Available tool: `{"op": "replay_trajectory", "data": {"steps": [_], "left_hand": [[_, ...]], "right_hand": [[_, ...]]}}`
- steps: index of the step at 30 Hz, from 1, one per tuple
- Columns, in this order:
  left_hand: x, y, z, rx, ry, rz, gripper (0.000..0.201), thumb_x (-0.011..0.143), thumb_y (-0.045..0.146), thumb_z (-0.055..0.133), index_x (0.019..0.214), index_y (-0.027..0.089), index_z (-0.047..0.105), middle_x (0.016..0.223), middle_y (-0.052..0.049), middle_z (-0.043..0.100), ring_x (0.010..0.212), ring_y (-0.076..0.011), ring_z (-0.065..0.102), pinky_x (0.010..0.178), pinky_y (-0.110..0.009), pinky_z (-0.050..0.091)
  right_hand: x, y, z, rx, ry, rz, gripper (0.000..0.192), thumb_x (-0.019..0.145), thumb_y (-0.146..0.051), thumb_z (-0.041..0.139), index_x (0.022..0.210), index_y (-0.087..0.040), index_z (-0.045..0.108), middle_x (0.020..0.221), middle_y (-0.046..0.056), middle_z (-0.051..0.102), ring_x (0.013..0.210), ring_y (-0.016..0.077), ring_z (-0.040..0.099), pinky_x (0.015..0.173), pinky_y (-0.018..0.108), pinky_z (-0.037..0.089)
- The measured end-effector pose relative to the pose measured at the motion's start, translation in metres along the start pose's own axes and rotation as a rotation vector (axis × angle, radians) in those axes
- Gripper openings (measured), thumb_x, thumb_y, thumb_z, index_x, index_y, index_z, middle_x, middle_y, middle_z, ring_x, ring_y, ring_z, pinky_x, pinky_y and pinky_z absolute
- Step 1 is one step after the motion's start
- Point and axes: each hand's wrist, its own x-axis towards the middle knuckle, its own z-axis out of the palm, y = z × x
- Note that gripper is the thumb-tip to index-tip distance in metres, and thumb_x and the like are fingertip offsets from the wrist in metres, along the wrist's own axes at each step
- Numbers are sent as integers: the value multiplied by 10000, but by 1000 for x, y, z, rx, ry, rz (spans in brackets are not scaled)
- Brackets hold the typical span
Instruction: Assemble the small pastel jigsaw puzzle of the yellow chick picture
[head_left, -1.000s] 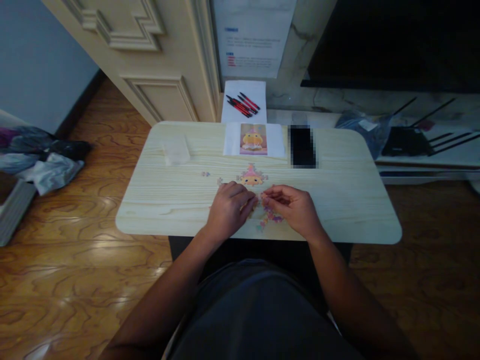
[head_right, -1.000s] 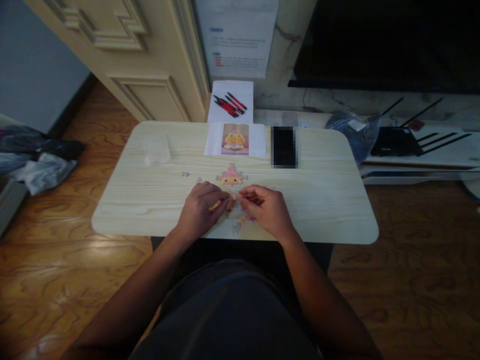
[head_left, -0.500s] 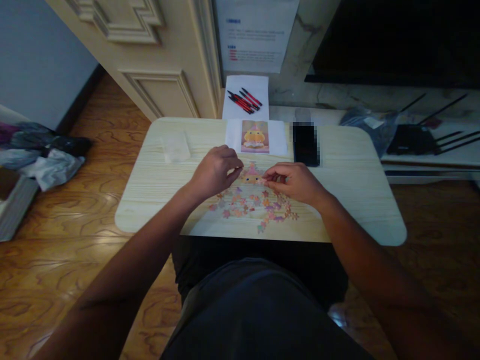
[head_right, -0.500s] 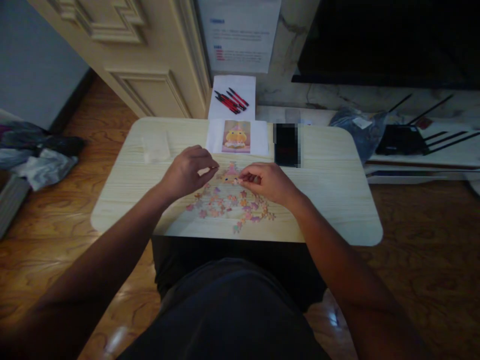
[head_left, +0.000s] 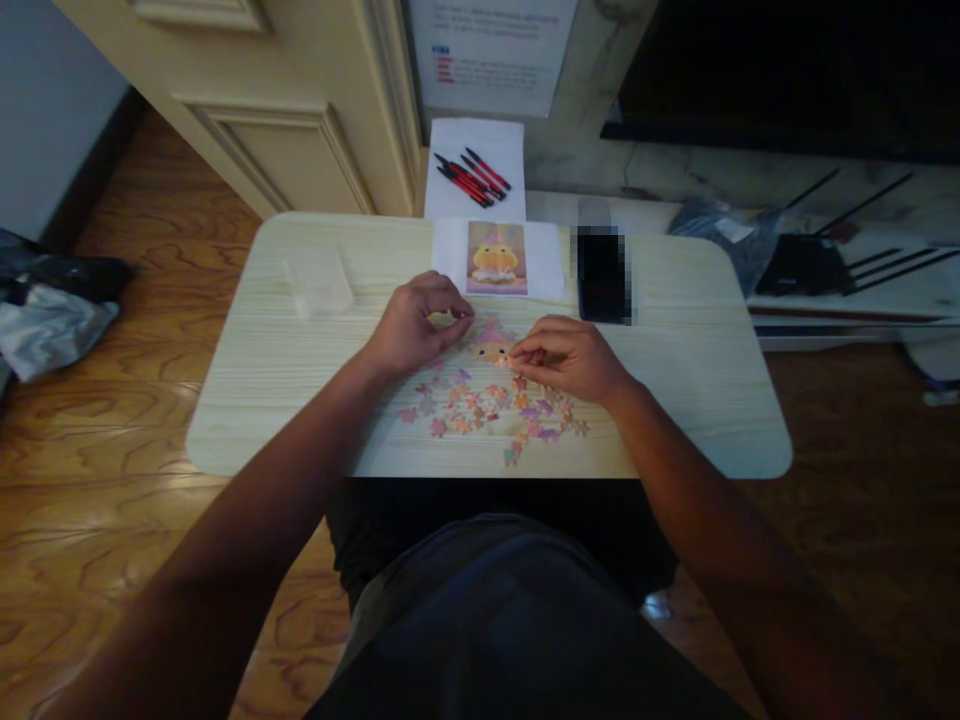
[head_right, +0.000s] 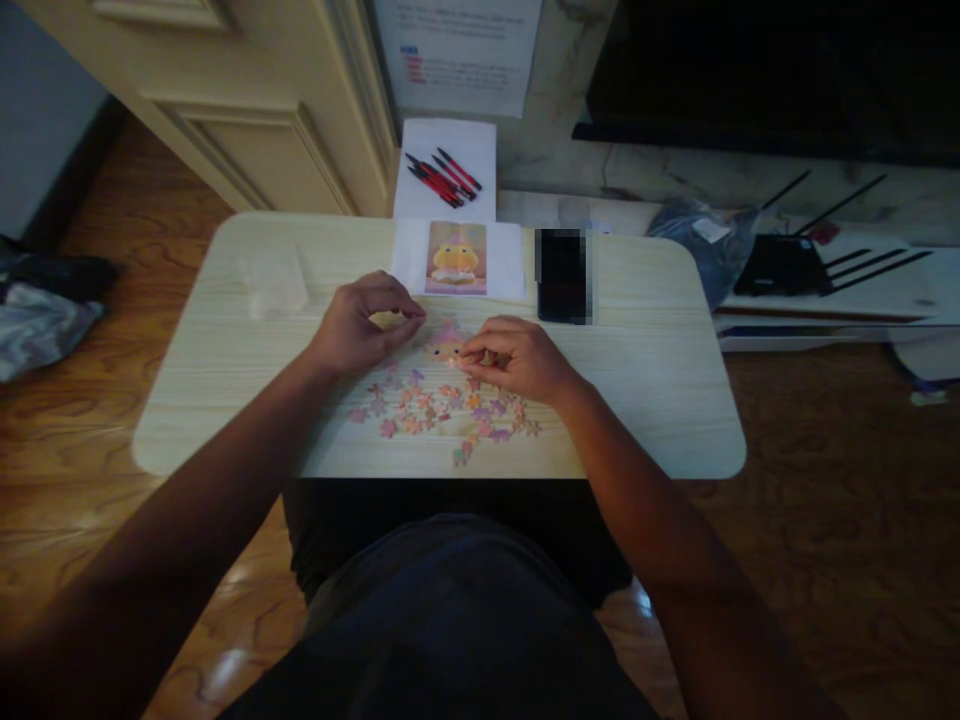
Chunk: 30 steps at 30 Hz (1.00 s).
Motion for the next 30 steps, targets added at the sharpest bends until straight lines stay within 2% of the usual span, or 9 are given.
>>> {"op": "replay_trajectory", "data": {"steps": [4, 9, 13, 19, 30], "left_hand": [[-2, -5, -2, 10, 23, -13, 142, 960, 280, 733, 937, 184, 835, 901, -49, 799, 912, -214, 717, 939, -416, 581], [-4, -15, -3, -20, 54, -4, 123, 948, 277, 751, 916, 190, 833, 871, -43, 791, 878, -209, 709, 904, -403, 584], [-3, -14, -2, -30, 52, -24, 94, 938, 266, 764, 908, 206, 830, 870, -38, 796, 872, -201, 712, 892, -387, 590], [-4, -12, 0, -68, 21, 3, 76, 935, 238, 768, 922, 205, 836, 923, -50, 791, 896, -197, 716, 896, -374, 601], [-6, -8, 1, -120, -28, 4, 90, 934, 259, 784, 926, 206, 857, 961, -54, 751, 947, -216, 710, 911, -401, 598]], "right_hand": [[-2, 1, 1, -35, 16, -30, 187, 1020, -448, 789, 1028, -281, 875, 946, 45, 794, 855, 223, 719, 870, 393, 578], [-3, 8, 4, -70, 27, -129, 150, 1015, -401, 821, 1039, -259, 864, 910, 41, 792, 815, 210, 717, 791, 361, 567], [-2, 12, 4, -95, 61, -208, 119, 1014, -361, 837, 1036, -246, 855, 906, 46, 806, 794, 205, 728, 745, 349, 567], [-4, 11, 1, -106, 75, -219, 112, 1013, -340, 824, 1037, -234, 851, 907, 47, 803, 777, 197, 735, 714, 334, 565], [-6, 13, 3, -69, 46, -155, 126, 992, -355, 836, 1025, -234, 848, 879, 31, 765, 741, 180, 687, 689, 325, 550]]}}
